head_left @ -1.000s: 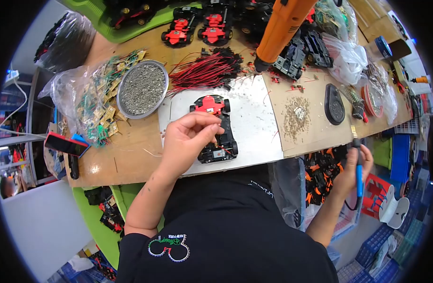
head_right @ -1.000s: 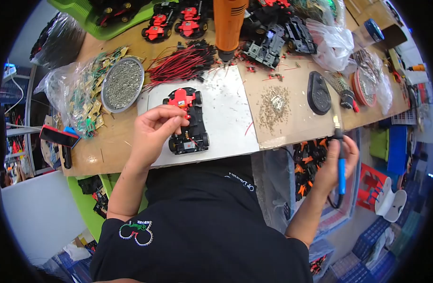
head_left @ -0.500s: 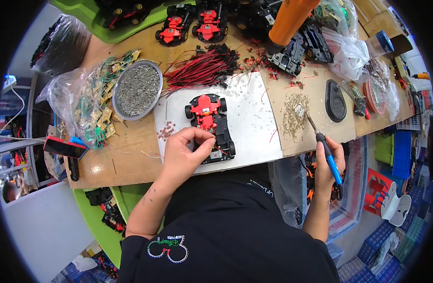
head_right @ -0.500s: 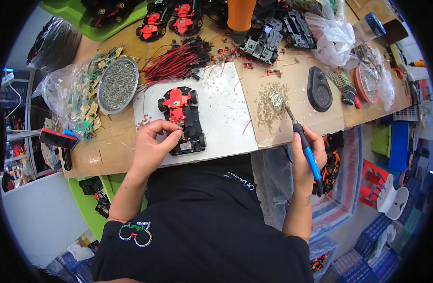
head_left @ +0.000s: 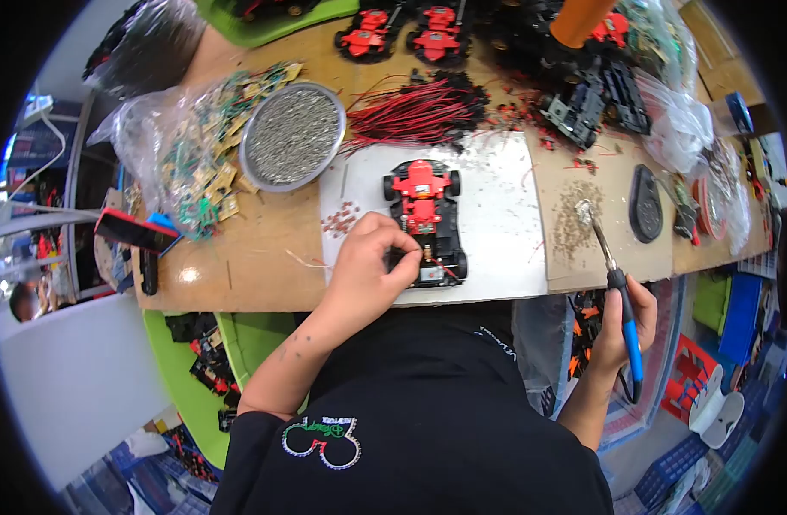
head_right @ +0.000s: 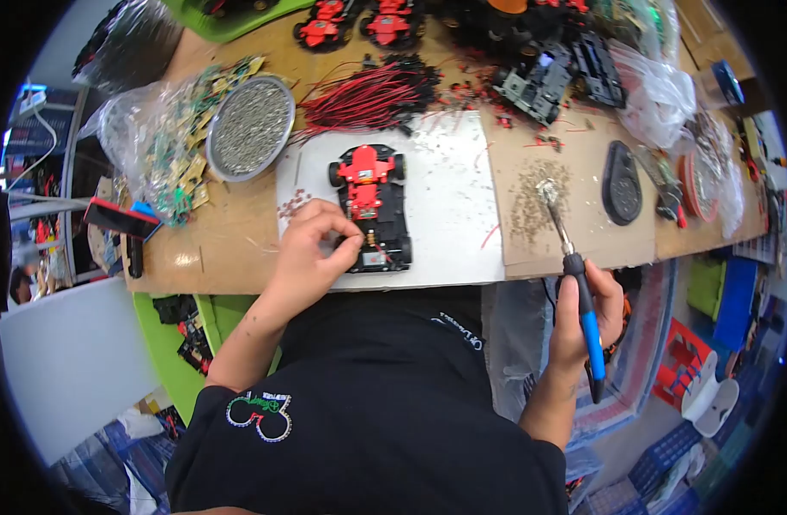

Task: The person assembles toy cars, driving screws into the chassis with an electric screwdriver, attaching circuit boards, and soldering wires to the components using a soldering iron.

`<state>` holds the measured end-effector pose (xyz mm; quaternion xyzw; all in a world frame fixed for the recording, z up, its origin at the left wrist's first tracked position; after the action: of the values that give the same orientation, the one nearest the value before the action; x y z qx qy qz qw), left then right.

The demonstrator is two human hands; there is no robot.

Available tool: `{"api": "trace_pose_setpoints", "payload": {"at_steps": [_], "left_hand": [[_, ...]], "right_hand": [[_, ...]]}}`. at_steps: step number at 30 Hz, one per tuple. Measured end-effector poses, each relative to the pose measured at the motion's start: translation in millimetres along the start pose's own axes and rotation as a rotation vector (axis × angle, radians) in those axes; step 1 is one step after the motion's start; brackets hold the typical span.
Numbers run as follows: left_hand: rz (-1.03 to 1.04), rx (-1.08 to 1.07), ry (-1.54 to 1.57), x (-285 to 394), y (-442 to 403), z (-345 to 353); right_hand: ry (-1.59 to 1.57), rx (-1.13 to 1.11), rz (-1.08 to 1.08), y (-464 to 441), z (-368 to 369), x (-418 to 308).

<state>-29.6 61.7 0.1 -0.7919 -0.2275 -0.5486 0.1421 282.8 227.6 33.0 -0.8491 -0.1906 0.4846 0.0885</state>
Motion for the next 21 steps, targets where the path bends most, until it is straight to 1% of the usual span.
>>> {"api": "trace_pose_setpoints", "payload": {"at_steps": [1,3,4,5,7,11,13,15,21], "left_hand": [[-0.018,-0.023,0.002,-4,0,1],[-0.031,-0.010,-0.016,-3,-1,0],[-0.044,-0.026,-0.018,1,-2,1],[-0.054,-0.044,-0.018,3,-2,2],[-0.054,-0.045,-0.028,3,-4,2],[-0.077,-0.051,-0.030,0,-5,4],[-0.079,-0.051,-0.026,-2,-5,5],[-0.028,-0.025,-0.026,-5,-4,5],[0.004,-0.019,-0.033,-3,-4,6]], "right_hand": [[-0.085,0.000,0.015,3,7,-6],[-0.279,-0.192,0.002,8,25,-18],[-0.318,-0.242,0.006,12,36,-26],[-0.388,-0.349,0.003,15,48,-33],[-0.384,-0.467,-0.018,20,67,-50],[-0.349,-0.547,-0.043,26,90,-55],[-0.372,-0.615,0.020,28,98,-55],[-0.380,-0.621,0.010,29,101,-55],[-0.394,-0.627,0.032,29,106,-54]]}}
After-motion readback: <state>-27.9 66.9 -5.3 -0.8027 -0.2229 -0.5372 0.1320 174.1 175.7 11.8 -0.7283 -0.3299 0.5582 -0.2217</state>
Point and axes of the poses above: each hand's wrist, its own y-axis away from the middle knuckle, its own z-axis out of the palm, x = y × z, the point moved 7 cm from there along -y, towards the middle knuckle, and after that the axes turned 9 degrees about y, right-handed, at the moved point
